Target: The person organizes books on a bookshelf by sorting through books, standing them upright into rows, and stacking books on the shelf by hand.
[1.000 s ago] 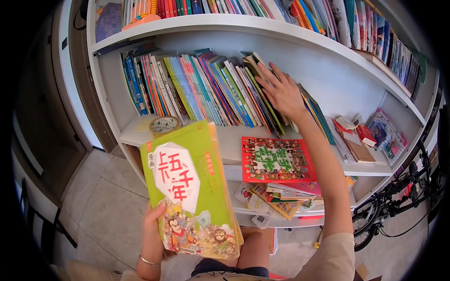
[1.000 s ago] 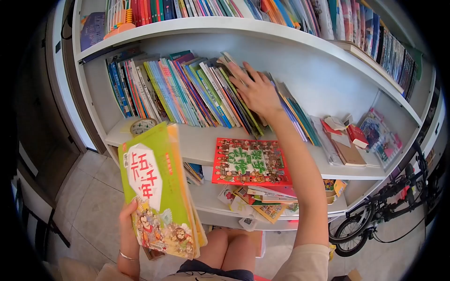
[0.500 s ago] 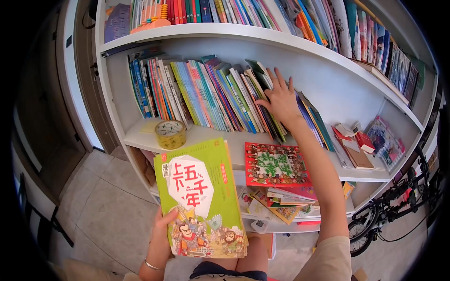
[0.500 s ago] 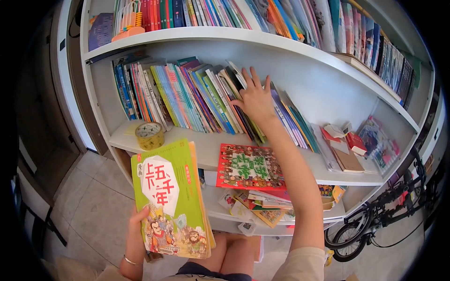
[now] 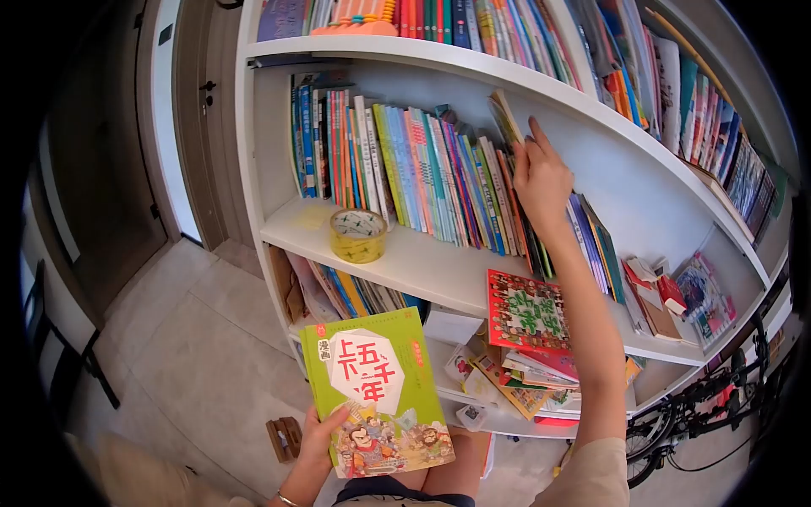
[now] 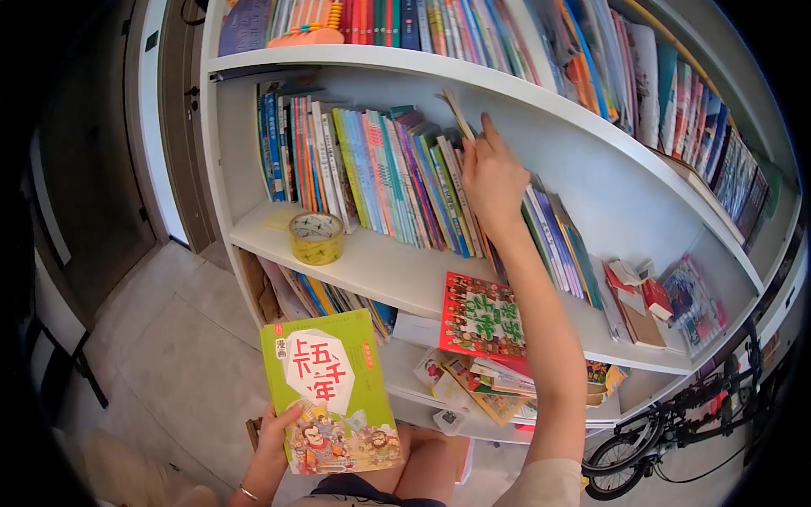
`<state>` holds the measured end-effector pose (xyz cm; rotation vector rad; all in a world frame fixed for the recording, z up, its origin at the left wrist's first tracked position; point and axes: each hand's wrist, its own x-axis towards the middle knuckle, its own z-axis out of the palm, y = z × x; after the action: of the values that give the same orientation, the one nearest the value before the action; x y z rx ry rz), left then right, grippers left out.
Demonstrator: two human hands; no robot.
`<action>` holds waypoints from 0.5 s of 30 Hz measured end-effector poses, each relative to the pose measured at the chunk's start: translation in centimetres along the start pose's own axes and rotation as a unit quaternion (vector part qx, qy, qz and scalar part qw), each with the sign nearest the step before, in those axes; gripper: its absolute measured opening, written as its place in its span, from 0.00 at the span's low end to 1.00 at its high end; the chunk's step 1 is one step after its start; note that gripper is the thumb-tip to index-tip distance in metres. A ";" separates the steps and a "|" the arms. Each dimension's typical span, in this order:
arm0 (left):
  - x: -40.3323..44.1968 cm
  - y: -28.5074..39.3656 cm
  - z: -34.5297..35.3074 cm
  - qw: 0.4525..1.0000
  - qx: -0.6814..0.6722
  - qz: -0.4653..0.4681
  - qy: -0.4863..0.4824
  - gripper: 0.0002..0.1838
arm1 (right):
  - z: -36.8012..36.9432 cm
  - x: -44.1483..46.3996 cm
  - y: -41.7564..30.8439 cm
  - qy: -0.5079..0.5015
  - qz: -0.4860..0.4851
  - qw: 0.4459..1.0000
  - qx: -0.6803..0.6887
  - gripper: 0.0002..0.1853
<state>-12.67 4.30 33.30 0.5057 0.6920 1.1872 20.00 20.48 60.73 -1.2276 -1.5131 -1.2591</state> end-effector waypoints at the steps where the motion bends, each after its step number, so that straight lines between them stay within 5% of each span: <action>1: -0.2 -0.1 0.0 1.000 0.001 -0.003 0.005 0.18 | -0.4 -0.2 -0.2 0.006 -0.025 1.000 -0.009 0.08; 9: 0.8 -1.2 -0.8 0.999 0.018 0.032 0.018 0.18 | -8.6 -4.0 -4.3 0.047 -0.179 0.983 0.017 0.09; 14: 1.9 -1.9 -1.4 0.999 0.025 0.046 0.013 0.17 | -16.5 -4.9 -8.7 0.048 -0.037 0.991 0.122 0.04; 15: 1.8 -1.9 -1.2 0.998 0.034 0.054 0.013 0.15 | -16.2 -4.8 -8.9 -0.034 0.035 0.976 0.211 0.04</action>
<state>-11.91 5.42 30.79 0.5917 0.7377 1.2769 12.17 3.36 57.31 -1.0378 -1.6655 -0.8006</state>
